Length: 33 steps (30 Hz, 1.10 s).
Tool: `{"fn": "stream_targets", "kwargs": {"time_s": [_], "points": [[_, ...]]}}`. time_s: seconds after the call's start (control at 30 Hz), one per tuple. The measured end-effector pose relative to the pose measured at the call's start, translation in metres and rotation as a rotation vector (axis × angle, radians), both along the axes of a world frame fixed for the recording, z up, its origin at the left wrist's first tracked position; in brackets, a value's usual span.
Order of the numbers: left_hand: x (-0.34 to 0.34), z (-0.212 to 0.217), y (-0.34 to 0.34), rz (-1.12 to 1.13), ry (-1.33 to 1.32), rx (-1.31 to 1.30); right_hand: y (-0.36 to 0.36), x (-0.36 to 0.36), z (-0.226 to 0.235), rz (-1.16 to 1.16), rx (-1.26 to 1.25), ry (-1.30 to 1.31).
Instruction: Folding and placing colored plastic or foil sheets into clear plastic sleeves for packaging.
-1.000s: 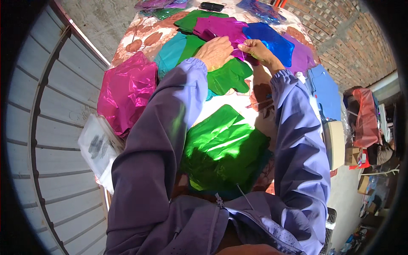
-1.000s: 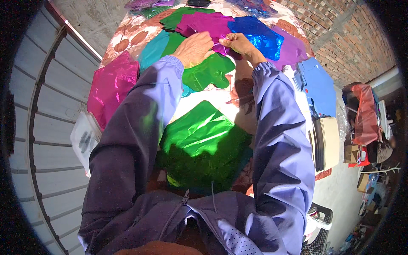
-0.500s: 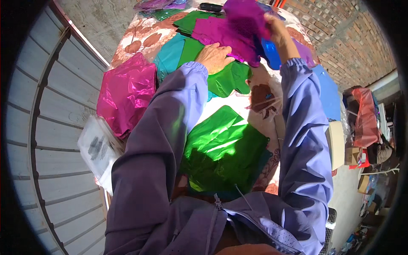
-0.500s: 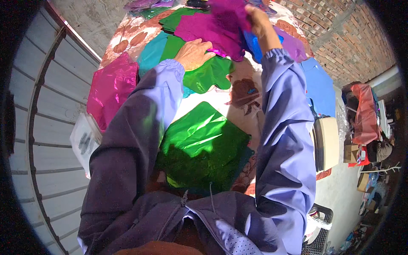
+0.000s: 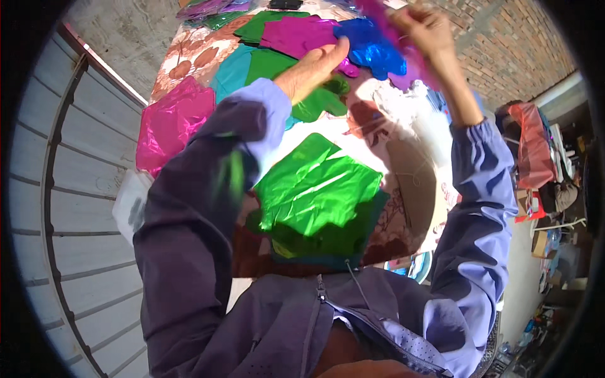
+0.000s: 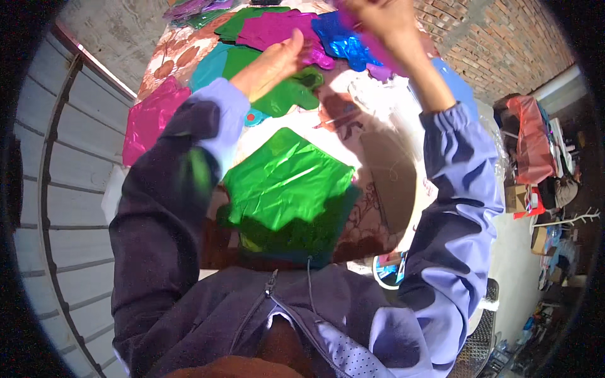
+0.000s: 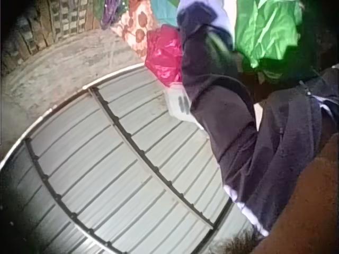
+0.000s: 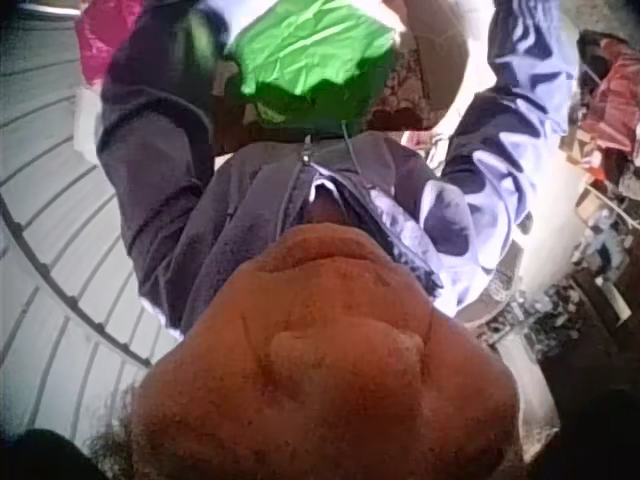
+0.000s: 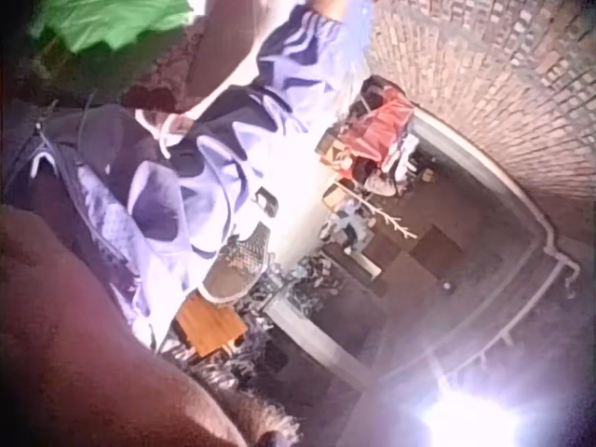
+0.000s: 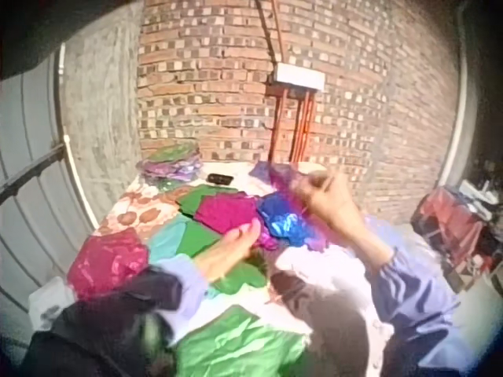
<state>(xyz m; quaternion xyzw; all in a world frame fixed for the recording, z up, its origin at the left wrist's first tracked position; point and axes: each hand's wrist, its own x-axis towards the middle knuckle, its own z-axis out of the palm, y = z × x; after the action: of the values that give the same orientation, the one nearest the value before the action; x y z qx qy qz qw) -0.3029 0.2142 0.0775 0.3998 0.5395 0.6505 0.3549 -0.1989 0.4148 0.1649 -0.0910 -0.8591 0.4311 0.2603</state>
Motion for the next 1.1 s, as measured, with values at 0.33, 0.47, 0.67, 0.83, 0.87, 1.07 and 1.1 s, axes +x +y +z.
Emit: {"fn": "stream_targets", "kwargs": {"time_s": [0.33, 0.47, 0.67, 0.83, 0.87, 1.07, 1.1], "points": [[0.134, -0.004, -0.121, -0.024, -0.566, -0.083, -0.129, 0.119, -0.028, 0.39, -0.024, -0.148], [0.147, -0.01, -0.144, -0.137, -0.439, -0.058, -0.081, 0.133, -0.053, 0.297, 0.045, -0.001], [0.12, -0.034, -0.17, -0.11, -0.26, -0.142, -0.04, 0.153, -0.1, 0.404, -0.516, -0.449], [0.091, -0.048, -0.199, 0.112, -0.068, -0.443, -0.057, 0.145, -0.108, 0.228, -0.292, -0.584], [0.088, -0.051, -0.202, 0.157, -0.042, -0.491, -0.063, 0.144, -0.113, 0.214, -0.212, -0.543], [0.084, -0.069, -0.213, 0.096, 0.07, -0.549, -0.079, 0.142, -0.144, 0.162, 0.116, -0.441], [0.083, -0.072, -0.215, 0.114, 0.139, -0.578, -0.082, 0.142, -0.143, 0.159, 0.118, -0.437]]}}
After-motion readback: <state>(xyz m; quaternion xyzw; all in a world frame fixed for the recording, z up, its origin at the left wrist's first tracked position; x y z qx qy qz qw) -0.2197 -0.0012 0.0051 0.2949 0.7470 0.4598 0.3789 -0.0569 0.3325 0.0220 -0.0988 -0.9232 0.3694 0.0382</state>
